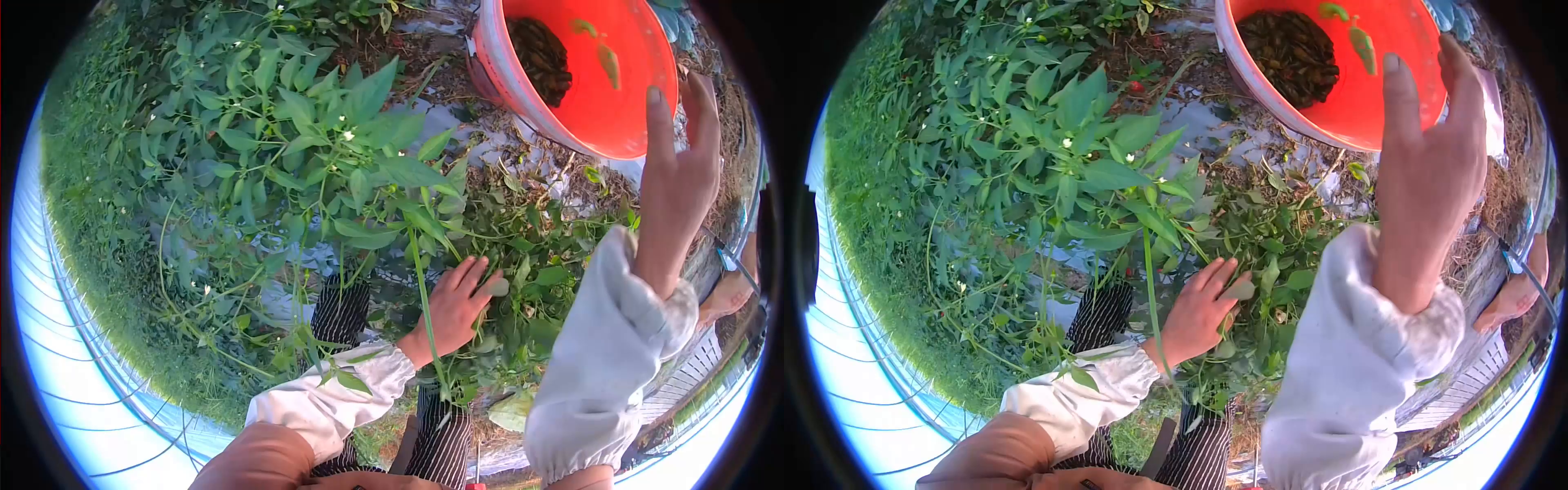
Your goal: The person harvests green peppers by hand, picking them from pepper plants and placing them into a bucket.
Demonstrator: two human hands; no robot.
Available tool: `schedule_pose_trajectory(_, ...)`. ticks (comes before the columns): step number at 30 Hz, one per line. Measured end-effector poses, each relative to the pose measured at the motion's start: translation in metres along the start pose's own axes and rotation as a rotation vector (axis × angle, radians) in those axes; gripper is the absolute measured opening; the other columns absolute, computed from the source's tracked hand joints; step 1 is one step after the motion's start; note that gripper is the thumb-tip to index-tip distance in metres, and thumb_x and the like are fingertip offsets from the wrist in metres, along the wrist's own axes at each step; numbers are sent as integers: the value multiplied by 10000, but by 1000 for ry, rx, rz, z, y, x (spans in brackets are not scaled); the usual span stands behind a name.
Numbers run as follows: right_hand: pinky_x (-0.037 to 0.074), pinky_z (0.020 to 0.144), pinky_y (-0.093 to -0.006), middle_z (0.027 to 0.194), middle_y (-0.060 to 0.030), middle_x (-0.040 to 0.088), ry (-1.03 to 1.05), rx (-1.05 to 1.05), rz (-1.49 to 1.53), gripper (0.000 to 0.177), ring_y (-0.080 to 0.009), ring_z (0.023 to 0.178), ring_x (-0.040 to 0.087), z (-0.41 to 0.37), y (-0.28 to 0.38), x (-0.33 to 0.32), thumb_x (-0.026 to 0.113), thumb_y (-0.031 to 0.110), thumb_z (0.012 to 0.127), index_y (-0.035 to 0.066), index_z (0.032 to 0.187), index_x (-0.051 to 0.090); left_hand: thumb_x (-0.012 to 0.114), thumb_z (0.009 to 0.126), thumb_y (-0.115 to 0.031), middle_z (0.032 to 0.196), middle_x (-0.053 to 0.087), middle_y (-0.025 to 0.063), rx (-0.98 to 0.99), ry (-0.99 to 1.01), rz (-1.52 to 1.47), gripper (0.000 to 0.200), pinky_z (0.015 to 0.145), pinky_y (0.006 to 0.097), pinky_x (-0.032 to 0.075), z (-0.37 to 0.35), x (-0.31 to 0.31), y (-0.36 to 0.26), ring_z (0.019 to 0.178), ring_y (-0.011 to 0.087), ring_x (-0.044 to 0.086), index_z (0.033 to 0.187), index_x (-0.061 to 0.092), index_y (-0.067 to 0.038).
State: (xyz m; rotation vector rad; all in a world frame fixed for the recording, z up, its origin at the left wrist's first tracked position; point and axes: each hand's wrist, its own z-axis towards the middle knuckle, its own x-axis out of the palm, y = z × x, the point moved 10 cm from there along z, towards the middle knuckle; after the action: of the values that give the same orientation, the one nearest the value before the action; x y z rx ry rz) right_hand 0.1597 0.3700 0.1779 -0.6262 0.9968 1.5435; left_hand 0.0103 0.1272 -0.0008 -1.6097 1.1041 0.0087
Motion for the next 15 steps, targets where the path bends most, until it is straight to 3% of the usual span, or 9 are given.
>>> schedule_pose_trajectory(1, 509, 812, -284, 950, -99, 693, -81, -13, 140, 279, -134, 867, 651, -7, 9, -9, 660, 203, 928, 12, 1130, 666, 655, 793, -142, 1442, 411, 224, 9, -8, 78, 721, 1085, 520, 352, -4, -7, -3, 1339, 413, 384, 1458, 390, -59)
schedule_pose_trajectory(3, 498, 802, -262, 907, -68, 680, 161, 349, 630, 214, -114, 851, 632, -50, 20, 27, 636, 136, 923, 8, 1091, 672, 647, 820, -177, 1470, 390, 221, -39, 3, 72, 677, 1100, 546, 333, -16, -14, -6, 1370, 400, 358, 1444, 413, -58)
schedule_pose_trajectory(5, 505, 739, -275, 877, -79, 684, 639, 640, 746, 203, -126, 801, 628, -111, 34, 101, 639, 120, 917, -18, 1063, 667, 696, 749, -222, 1484, 375, 231, -38, 146, 199, 806, 1115, 534, 308, -30, -8, -10, 1399, 401, 330, 1464, 367, -46)
schedule_pose_trajectory(7, 505, 762, -323, 923, -137, 702, 897, 781, 729, 320, -174, 813, 632, -167, 51, 152, 649, 216, 919, -36, 1114, 650, 567, 859, -215, 1460, 407, 230, 30, 250, 225, 595, 1130, 576, 271, -53, -24, -24, 1412, 398, 304, 1415, 449, -38)
schedule_pose_trajectory(9, 519, 797, -388, 1038, -196, 697, 845, 518, 764, 514, -337, 928, 679, -184, 104, 166, 691, 357, 883, 7, 1245, 584, 543, 875, -190, 1432, 450, 212, 11, 272, 169, 527, 1132, 592, 257, -83, -52, -29, 1414, 386, 298, 1375, 497, -32)
schedule_pose_trajectory(10, 506, 828, -365, 1118, -195, 681, 909, 548, 1004, 492, -258, 915, 684, -182, 149, 157, 683, 317, 911, 17, 1284, 572, 550, 864, -175, 1426, 461, 206, 31, 348, 178, 515, 1131, 601, 252, -105, -51, -27, 1400, 383, 321, 1357, 520, -32)
schedule_pose_trajectory(11, 521, 800, -415, 1108, -235, 660, 1044, 385, 705, 514, -361, 939, 677, -176, 182, 133, 699, 327, 890, 58, 1303, 554, 557, 853, -159, 1420, 472, 199, 51, 428, 183, 503, 1129, 610, 247, -126, -51, -24, 1386, 381, 343, 1339, 542, -32)
schedule_pose_trajectory(12, 523, 746, -456, 1032, -234, 655, 1091, 344, 725, 522, -427, 882, 652, -181, 214, 116, 710, 282, 849, 85, 1305, 549, 558, 845, -142, 1369, 522, 190, 12, 466, 159, 475, 1093, 581, 319, -142, -65, -20, 1314, 375, 430, 1307, 573, -33)
schedule_pose_trajectory(15, 512, 815, -456, 1059, -227, 606, 876, 107, 958, 553, -406, 974, 604, -232, 292, 98, 642, 107, 738, 50, 1280, 550, 610, 711, -48, 1042, 684, 178, -281, 672, 108, 372, 868, 425, 540, -171, -126, -1, 968, 334, 670, 1076, 666, -8)
